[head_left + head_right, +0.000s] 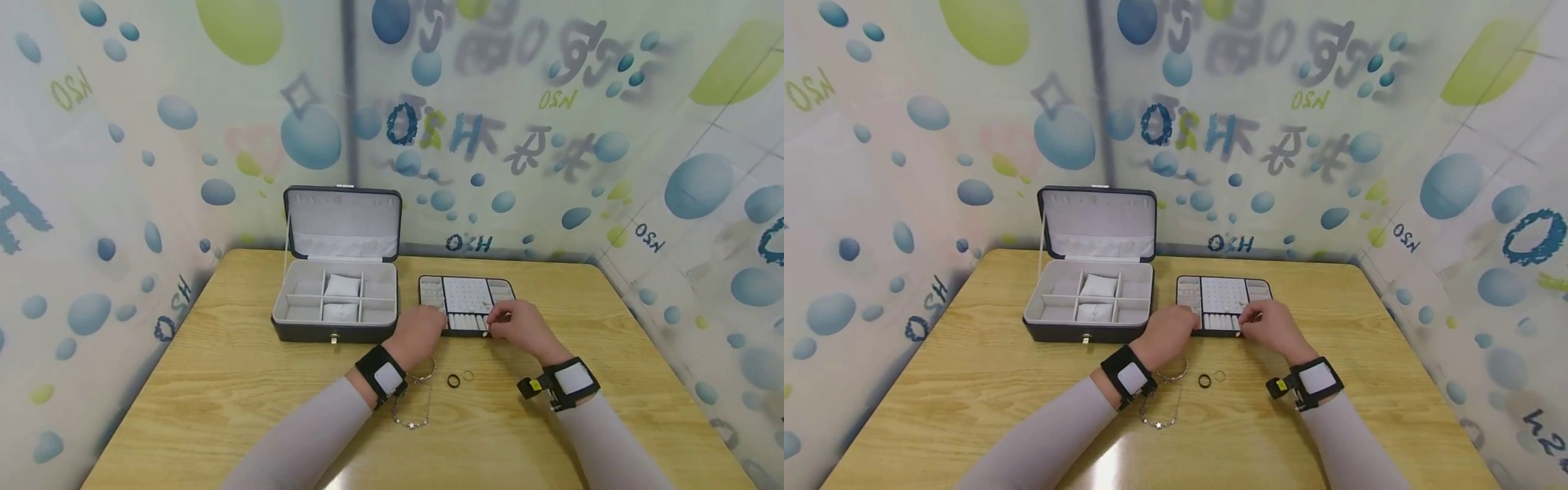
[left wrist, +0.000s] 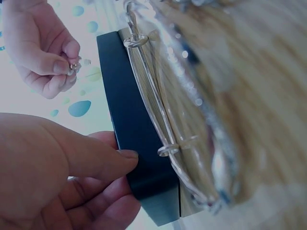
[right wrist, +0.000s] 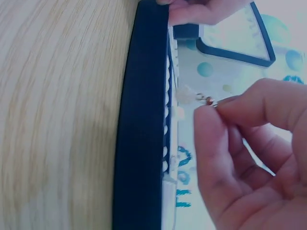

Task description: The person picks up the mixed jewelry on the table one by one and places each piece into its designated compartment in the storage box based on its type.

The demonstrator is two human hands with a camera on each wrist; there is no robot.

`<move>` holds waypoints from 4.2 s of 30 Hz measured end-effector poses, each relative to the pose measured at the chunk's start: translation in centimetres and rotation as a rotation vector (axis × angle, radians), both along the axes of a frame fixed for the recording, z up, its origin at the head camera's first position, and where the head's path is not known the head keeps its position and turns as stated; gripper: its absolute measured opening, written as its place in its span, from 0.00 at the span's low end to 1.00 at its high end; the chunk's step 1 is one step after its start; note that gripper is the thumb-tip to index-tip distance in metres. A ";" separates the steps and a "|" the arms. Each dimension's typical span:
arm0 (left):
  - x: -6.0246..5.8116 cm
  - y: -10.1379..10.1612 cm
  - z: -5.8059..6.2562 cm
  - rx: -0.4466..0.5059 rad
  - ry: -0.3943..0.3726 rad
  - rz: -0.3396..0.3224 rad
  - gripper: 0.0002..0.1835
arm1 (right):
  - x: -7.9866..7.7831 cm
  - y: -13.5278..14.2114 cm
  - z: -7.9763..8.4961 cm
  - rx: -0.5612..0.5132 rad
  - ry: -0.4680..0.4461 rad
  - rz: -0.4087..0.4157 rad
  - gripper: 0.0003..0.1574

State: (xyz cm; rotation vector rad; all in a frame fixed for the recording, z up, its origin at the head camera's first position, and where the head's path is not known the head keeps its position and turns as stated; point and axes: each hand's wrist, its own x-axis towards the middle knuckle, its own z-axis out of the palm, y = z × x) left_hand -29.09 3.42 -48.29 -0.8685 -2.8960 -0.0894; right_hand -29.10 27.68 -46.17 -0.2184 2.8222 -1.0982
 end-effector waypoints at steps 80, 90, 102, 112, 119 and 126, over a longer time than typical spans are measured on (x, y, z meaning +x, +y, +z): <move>-0.2 -0.2 -0.3 0.001 0.008 -0.016 0.10 | -3.9 -1.0 -1.6 0.027 0.185 -0.191 0.02; -0.2 -0.3 -0.3 -0.005 0.016 -0.018 0.11 | -4.2 -1.3 -2.0 -0.026 0.211 -0.226 0.04; -0.4 0.1 -0.5 -0.042 0.021 -0.025 0.10 | -4.1 -1.6 -2.6 -0.049 0.274 -0.259 0.05; -0.4 0.1 -0.2 -0.041 0.006 -0.018 0.10 | -4.1 -1.4 -2.0 0.082 0.254 -0.228 0.05; -0.5 0.1 -0.3 -0.044 0.004 -0.022 0.10 | -4.1 -1.5 -1.8 0.126 0.192 -0.208 0.08; -0.6 0.2 -0.4 -0.044 -0.019 -0.006 0.10 | -4.1 -1.4 -1.9 0.116 0.162 -0.209 0.10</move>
